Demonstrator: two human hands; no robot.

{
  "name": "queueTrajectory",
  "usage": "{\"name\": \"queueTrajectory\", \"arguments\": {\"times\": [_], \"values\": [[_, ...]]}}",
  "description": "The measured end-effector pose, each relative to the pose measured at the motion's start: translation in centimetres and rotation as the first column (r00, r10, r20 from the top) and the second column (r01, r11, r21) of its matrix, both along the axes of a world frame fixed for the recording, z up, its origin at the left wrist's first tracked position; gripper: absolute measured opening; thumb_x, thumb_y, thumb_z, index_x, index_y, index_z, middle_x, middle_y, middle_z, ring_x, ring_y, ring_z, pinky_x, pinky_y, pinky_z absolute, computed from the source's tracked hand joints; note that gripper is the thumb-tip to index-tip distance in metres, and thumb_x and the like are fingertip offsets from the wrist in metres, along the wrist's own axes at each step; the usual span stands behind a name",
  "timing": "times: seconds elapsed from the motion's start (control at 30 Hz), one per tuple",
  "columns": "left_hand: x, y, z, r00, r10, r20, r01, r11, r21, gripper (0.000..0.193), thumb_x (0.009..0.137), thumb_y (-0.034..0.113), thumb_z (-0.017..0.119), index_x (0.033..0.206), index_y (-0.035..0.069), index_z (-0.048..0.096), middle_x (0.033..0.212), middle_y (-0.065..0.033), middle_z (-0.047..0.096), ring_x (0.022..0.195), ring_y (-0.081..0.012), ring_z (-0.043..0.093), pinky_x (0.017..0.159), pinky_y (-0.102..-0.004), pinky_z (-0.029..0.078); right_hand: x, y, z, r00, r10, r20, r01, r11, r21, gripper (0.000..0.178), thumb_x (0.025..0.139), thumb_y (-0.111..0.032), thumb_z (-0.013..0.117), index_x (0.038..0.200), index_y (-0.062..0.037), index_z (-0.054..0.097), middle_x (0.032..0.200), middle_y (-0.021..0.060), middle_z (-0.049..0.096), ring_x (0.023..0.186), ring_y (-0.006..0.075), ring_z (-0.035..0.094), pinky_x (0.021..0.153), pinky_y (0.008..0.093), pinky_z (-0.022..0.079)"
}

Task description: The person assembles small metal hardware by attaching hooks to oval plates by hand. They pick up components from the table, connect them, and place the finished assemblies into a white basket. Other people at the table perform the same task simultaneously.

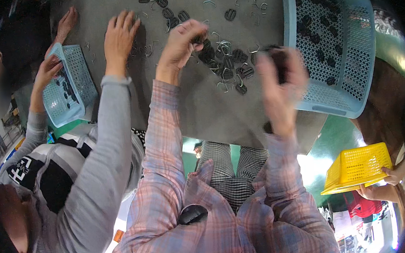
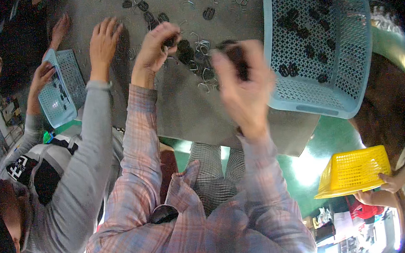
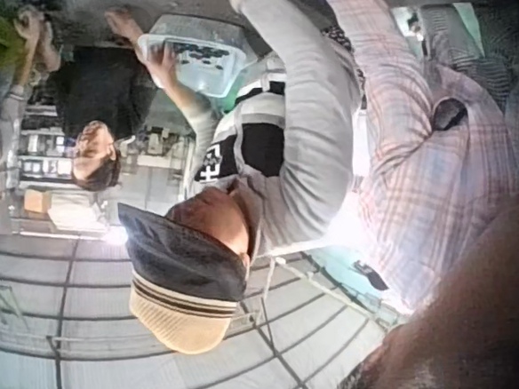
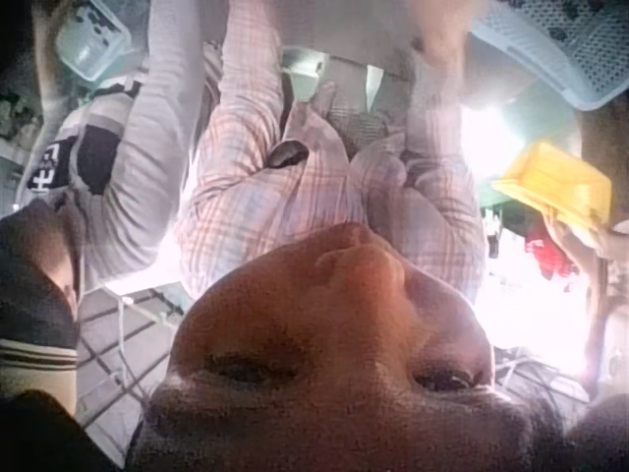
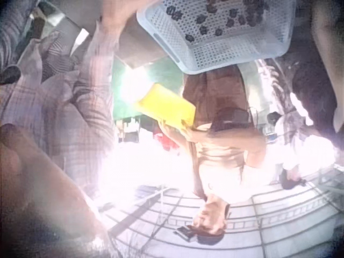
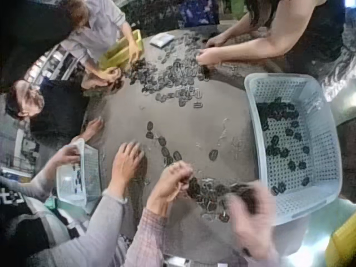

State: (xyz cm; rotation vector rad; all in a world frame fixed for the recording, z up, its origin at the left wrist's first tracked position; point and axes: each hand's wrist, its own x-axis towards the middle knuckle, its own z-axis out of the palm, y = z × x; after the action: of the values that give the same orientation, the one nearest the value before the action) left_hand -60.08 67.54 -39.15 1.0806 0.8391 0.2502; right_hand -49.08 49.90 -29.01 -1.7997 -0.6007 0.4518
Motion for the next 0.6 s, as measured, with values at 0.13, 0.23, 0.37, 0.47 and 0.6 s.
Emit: {"name": "queueTrajectory", "arguments": {"times": [0.13, 0.23, 0.37, 0.47, 0.6], "values": [[3.2, -0.2, 1.7, 0.992, 0.019, 0.126, -0.019, 1.000, 0.002, 0.023, 0.082, 0.024, 0.065, 0.094, 0.005, 0.063, 0.095, -0.0088, 0.065, 0.085, -0.0229, 0.065, 0.064, -0.0310, 0.051, 6.8, -2.9, 1.7, 0.856, -0.143, 0.496, 0.300, 0.920, -0.251, 0.018, 0.081, -0.017, 0.067, 0.093, -0.0054, 0.061, 0.080, 0.0083, 0.061, 0.070, 0.0158, 0.057, 0.064, 0.0285, 0.046], [7.1, -0.6, -0.6, 0.967, 0.060, -0.247, 0.114, 0.765, 0.634, 0.030, 0.074, 0.028, 0.072, 0.092, 0.005, 0.065, 0.094, -0.0122, 0.066, 0.087, -0.0281, 0.065, 0.070, -0.0373, 0.051, 8.8, -3.7, 1.6, 0.412, 0.224, 0.883, 0.262, 0.899, -0.351, 0.021, 0.079, -0.017, 0.068, 0.097, -0.0064, 0.062, 0.094, 0.0103, 0.063, 0.086, 0.0263, 0.059, 0.077, 0.0358, 0.046], [8.9, -1.9, -2.6, 0.761, 0.153, -0.630, 0.494, 0.494, 0.716, 0.032, 0.073, 0.033, 0.073, 0.089, 0.006, 0.067, 0.083, -0.0137, 0.067, 0.080, -0.0291, 0.065, 0.068, -0.0379, 0.051, 0.8, -2.0, -0.7, 0.911, 0.209, 0.357, -0.167, 0.975, -0.145, 0.012, 0.079, -0.008, 0.062, 0.091, -0.0058, 0.062, 0.093, 0.0099, 0.061, 0.081, 0.0275, 0.061, 0.070, 0.0342, 0.050], [8.0, -0.9, -2.5, 0.806, 0.059, -0.590, 0.465, 0.554, 0.691, 0.039, 0.064, 0.039, 0.078, 0.081, 0.006, 0.066, 0.073, -0.0146, 0.066, 0.076, -0.0315, 0.065, 0.069, -0.0398, 0.051, -2.1, -1.1, -6.2, 0.867, 0.352, 0.352, -0.170, 0.874, -0.456, 0.029, 0.078, -0.010, 0.064, 0.106, -0.0076, 0.055, 0.103, 0.0094, 0.052, 0.097, 0.0289, 0.055, 0.076, 0.0394, 0.049], [5.8, 0.3, -1.8, 0.770, 0.146, -0.621, 0.504, 0.457, 0.733, 0.036, 0.064, 0.035, 0.078, 0.082, 0.007, 0.065, 0.075, -0.0137, 0.066, 0.077, -0.0326, 0.065, 0.069, -0.0413, 0.051, -3.2, 0.8, -8.8, 0.870, 0.359, 0.336, -0.095, 0.793, -0.601, 0.032, 0.075, -0.014, 0.068, 0.103, -0.0088, 0.053, 0.101, 0.0081, 0.052, 0.099, 0.0284, 0.052, 0.076, 0.0397, 0.048]]}}
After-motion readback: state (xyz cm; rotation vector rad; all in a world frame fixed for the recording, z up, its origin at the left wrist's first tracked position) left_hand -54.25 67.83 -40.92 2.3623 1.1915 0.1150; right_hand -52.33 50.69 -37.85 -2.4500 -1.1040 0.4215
